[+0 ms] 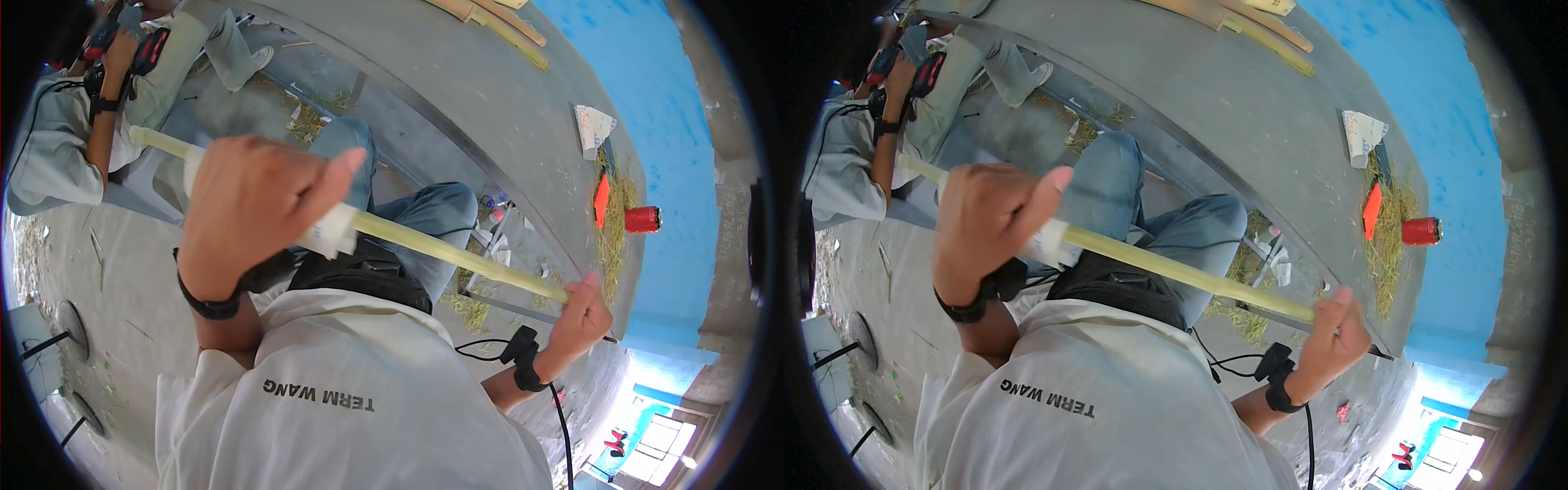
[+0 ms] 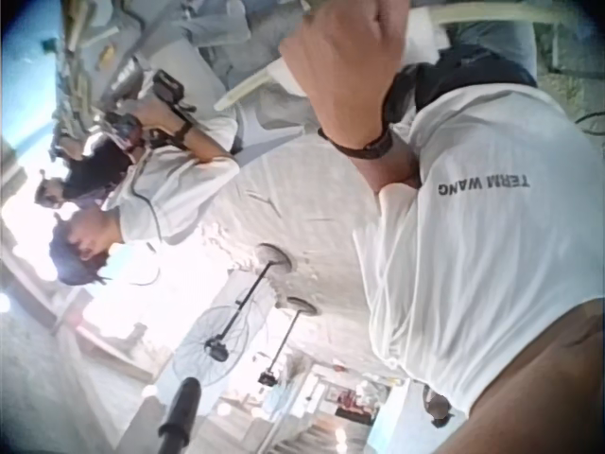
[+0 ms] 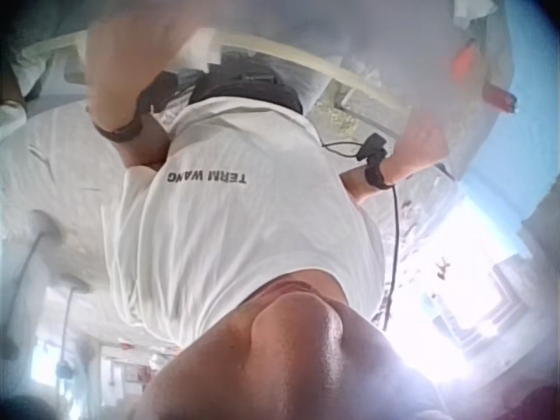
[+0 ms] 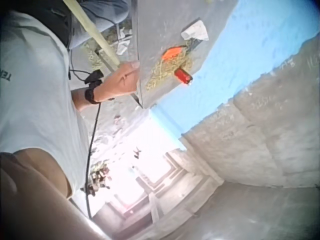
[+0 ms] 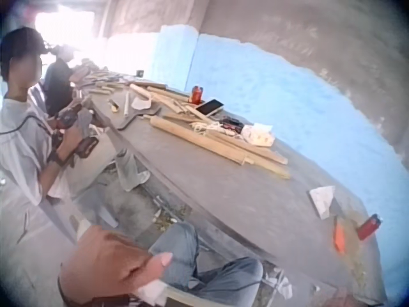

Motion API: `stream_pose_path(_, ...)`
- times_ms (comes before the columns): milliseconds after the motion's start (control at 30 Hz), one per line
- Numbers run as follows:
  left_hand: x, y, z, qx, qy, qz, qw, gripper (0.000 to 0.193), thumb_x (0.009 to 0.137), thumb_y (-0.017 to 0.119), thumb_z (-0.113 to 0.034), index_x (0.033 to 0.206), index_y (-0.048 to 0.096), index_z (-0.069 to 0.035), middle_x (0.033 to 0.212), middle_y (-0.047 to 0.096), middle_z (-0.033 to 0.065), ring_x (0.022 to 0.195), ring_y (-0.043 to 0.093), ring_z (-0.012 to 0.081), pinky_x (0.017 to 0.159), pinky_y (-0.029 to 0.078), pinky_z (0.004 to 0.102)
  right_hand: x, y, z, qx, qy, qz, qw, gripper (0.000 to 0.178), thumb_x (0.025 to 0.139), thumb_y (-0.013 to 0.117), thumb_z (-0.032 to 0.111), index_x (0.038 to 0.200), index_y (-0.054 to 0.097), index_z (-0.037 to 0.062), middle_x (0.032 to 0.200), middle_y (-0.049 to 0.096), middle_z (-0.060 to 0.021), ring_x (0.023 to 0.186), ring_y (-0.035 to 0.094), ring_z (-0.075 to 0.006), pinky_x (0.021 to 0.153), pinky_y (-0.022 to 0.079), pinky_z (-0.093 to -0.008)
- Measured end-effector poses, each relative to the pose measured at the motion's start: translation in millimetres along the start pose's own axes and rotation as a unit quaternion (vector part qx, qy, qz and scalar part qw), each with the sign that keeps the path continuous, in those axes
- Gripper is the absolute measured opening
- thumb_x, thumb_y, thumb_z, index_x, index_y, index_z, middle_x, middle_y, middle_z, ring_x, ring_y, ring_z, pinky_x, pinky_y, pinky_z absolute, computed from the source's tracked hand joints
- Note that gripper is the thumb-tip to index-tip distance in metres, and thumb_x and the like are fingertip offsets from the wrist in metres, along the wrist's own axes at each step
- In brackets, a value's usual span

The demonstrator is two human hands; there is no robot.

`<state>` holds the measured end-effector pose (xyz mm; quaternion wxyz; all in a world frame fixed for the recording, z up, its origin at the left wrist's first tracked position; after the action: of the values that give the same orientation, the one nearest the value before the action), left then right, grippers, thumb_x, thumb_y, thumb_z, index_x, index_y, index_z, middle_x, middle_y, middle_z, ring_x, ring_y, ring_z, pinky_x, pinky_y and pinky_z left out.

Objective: Sanding a long bamboo strip with a piece of sandpaper.

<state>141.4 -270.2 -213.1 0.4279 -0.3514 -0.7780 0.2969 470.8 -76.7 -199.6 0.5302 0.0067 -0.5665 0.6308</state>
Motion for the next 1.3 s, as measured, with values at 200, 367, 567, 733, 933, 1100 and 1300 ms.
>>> stream_pose_path(200, 6.8, 5.3, -2.5, 0.008, -0.010, -0.008, 1.000, 0.047, 0.096, 0.070, -0.022, 0.058, 0.053, -0.001, 0.052, 0.043, 0.0149, 0.046, 0.044, 0.0357, 0.046, 0.030, 0.0409, -12.1, -13.0, -20.5, 0.038, 0.128, -0.075, 0.988, 0.047, 0.106, 0.056, 0.019, 0.065, 0.057, -0.0018, 0.057, 0.048, -0.0020, 0.052, 0.038, -0.0080, 0.050, 0.030, -0.0281)
stream_pose_path(367, 5.5, 12.1, -14.2, -0.026, -0.003, -0.021, 0.999, 0.049, 0.096, 0.070, -0.022, 0.056, 0.051, -0.001, 0.052, 0.044, 0.0154, 0.046, 0.043, 0.0370, 0.045, 0.029, 0.0421, -10.9, -0.9, -8.9, 0.161, 0.109, -0.018, 0.981, 0.048, 0.106, 0.054, 0.018, 0.062, 0.055, -0.0015, 0.054, 0.048, -0.0031, 0.053, 0.039, -0.0098, 0.051, 0.032, -0.0298)
stream_pose_path(567, 7.3, 24.4, -21.7, -0.005, 0.020, 0.008, 1.000, 0.050, 0.095, 0.070, -0.023, 0.054, 0.050, -0.002, 0.052, 0.046, 0.0156, 0.047, 0.045, 0.0379, 0.046, 0.031, 0.0431, -6.2, 21.9, 19.2, 0.101, 0.021, 0.169, 0.980, 0.045, 0.103, 0.060, 0.021, 0.066, 0.060, -0.0035, 0.057, 0.052, -0.0103, 0.050, 0.043, -0.0209, 0.052, 0.034, -0.0357)
stream_pose_path(733, 11.1, 36.4, -26.1, -0.021, 0.038, 0.024, 0.999, 0.051, 0.095, 0.069, -0.026, 0.054, 0.051, -0.002, 0.053, 0.048, 0.0155, 0.049, 0.048, 0.0377, 0.046, 0.032, 0.0444, -4.3, 25.8, 39.0, 0.112, 0.092, 0.316, 0.938, 0.044, 0.102, 0.062, 0.028, 0.072, 0.064, -0.0038, 0.059, 0.052, -0.0108, 0.050, 0.044, -0.0221, 0.052, 0.035, -0.0376)
stream_pose_path(933, 8.0, 24.9, -11.0, -0.036, 0.041, 0.026, 0.998, 0.052, 0.094, 0.070, -0.029, 0.054, 0.052, -0.003, 0.053, 0.047, 0.0156, 0.048, 0.047, 0.0374, 0.047, 0.032, 0.0444, 0.0, 17.1, 29.0, 0.119, 0.092, 0.369, 0.917, 0.049, 0.106, 0.057, 0.032, 0.072, 0.061, -0.0037, 0.054, 0.049, -0.0103, 0.046, 0.043, -0.0209, 0.049, 0.034, -0.0370)
stream_pose_path(1100, 4.8, 1.0, 8.7, -0.010, -0.009, 0.006, 1.000, 0.055, 0.095, 0.071, -0.031, 0.055, 0.049, 0.001, 0.051, 0.045, 0.0156, 0.044, 0.042, 0.0365, 0.046, 0.030, 0.0420, -4.6, -4.1, -1.3, 0.092, 0.094, 0.303, 0.944, 0.054, 0.107, 0.054, 0.029, 0.064, 0.055, -0.0038, 0.051, 0.047, -0.0097, 0.044, 0.040, -0.0206, 0.047, 0.032, -0.0375)
stream_pose_path(1300, 3.3, -7.0, 18.3, 0.000, -0.072, 0.008, 0.997, 0.057, 0.097, 0.070, -0.031, 0.057, 0.049, 0.003, 0.049, 0.042, 0.0149, 0.042, 0.040, 0.0337, 0.046, 0.029, 0.0399, -12.8, -25.5, -22.4, 0.059, 0.104, 0.218, 0.969, 0.058, 0.107, 0.056, 0.029, 0.056, 0.054, 0.0010, 0.046, 0.045, -0.0024, 0.041, 0.040, -0.0107, 0.044, 0.029, -0.0308)
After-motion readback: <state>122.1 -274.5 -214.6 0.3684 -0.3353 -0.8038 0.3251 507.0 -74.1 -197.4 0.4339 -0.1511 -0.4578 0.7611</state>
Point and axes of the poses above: each hand's wrist, its own x-axis towards the middle knuckle, its own y-axis out of the palm, z = x × y, the point moved 2 cm from there along x, towards the middle knuckle
